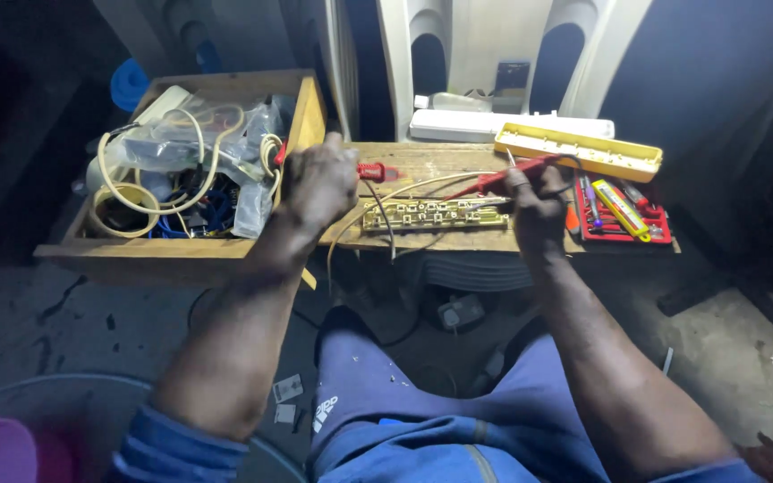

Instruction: Testing the internal components of a power strip using a multimeter to check for continuity or voltage.

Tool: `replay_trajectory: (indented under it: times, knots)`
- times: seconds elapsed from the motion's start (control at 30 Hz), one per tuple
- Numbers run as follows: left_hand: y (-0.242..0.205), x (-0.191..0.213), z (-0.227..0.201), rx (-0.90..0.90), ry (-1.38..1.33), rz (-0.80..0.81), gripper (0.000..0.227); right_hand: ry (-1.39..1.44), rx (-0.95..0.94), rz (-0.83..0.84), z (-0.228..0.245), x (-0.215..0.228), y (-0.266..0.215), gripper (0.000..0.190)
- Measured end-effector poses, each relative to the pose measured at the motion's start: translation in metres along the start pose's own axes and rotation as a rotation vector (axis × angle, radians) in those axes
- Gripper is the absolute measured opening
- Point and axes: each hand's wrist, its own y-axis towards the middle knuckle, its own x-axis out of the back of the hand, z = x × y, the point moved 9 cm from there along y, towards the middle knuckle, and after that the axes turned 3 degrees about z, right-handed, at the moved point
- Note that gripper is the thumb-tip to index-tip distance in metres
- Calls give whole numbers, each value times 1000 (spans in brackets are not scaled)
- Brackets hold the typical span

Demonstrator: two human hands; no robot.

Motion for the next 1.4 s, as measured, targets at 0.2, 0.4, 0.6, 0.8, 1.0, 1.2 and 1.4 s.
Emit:
replay_trajectory:
  times: [0.2, 0.4, 0.6, 0.8, 1.0, 1.2, 1.4]
  knots:
    - [-97, 17, -5, 422, -779, 76, 37, -7, -25, -368, 20, 38, -29, 18]
    - [-187, -48, -57, 724, -1794, 261, 43, 80, -13, -29, 27, 52, -52, 29]
    - [-232, -113, -109, 803, -2092, 369, 53, -15, 21, 146, 17, 54, -84, 36]
    - [-201, -83, -100, 680, -1632, 260, 45, 84, 32, 264, 35, 26, -99, 52]
    - [-184, -62, -82, 451, -1018, 170, 50, 96, 70, 326, 12, 30, -84, 64]
    - [-151, -22, -105, 77, -607, 73, 32, -399, 234, 293, 29, 5, -109, 56]
    - [-133, 29, -136, -262, -482, -184, 5, -704, 239, 626, 29, -47, -167, 72]
